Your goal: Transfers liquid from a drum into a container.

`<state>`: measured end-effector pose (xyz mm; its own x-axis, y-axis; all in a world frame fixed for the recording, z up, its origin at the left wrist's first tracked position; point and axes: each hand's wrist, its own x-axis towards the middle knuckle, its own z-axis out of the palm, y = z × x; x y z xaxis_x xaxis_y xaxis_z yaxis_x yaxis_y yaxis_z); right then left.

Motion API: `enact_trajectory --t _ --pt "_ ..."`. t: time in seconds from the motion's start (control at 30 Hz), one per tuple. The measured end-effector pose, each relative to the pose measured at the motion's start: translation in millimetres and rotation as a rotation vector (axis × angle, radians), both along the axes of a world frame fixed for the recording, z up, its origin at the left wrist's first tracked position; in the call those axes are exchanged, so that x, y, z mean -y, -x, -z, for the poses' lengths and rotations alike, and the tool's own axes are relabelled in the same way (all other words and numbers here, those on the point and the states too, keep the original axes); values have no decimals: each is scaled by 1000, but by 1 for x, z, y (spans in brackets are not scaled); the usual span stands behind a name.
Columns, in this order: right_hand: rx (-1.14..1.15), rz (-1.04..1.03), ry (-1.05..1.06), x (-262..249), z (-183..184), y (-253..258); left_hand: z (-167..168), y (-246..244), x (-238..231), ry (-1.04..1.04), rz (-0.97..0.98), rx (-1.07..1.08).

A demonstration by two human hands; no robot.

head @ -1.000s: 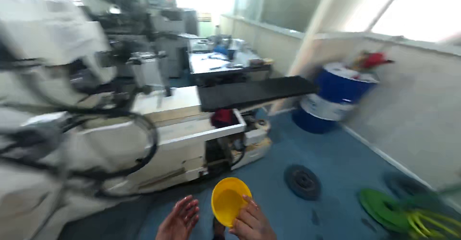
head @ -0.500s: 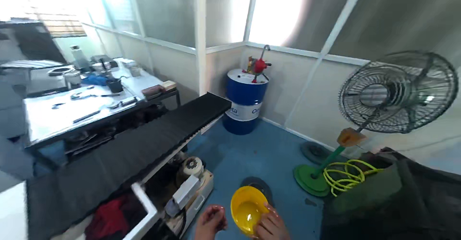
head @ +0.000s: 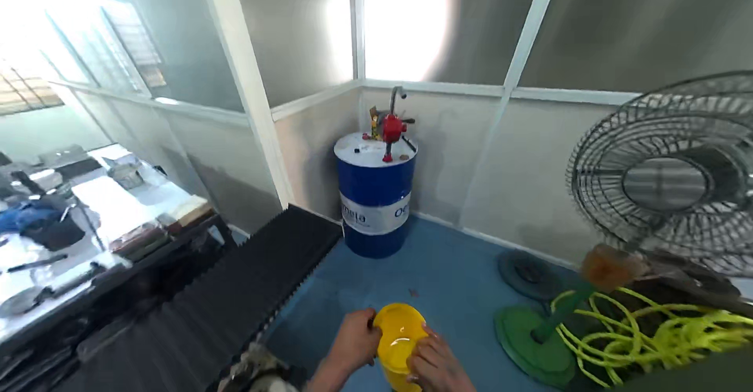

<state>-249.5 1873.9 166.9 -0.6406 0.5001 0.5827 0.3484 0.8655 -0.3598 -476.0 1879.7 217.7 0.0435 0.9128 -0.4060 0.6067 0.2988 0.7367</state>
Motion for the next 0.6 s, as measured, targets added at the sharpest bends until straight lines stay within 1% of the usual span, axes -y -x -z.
enact_trajectory --t 0.07,0.13,0.2,0.3,0.37,0.47,0.6 --pt "-14 -4 34 -56 -6 8 -10 8 -57 0 2 -39" --pt "-32 29 70 -107 -15 11 -14 17 -112 3 -7 -25" --pt "-84 113 154 -155 -29 10 -16 27 -171 -14 -22 -19" --pt "-213 275 257 -224 -39 6 -18 43 -264 -39 -29 -41" --pt "-261 358 257 -276 -39 1 -24 51 -335 -72 -27 -60" --pt "-267 430 252 -357 -33 -6 -43 59 -446 -103 -13 -71" --pt "-204 499 377 -473 -29 -5 -74 69 -590 -182 -12 -31"
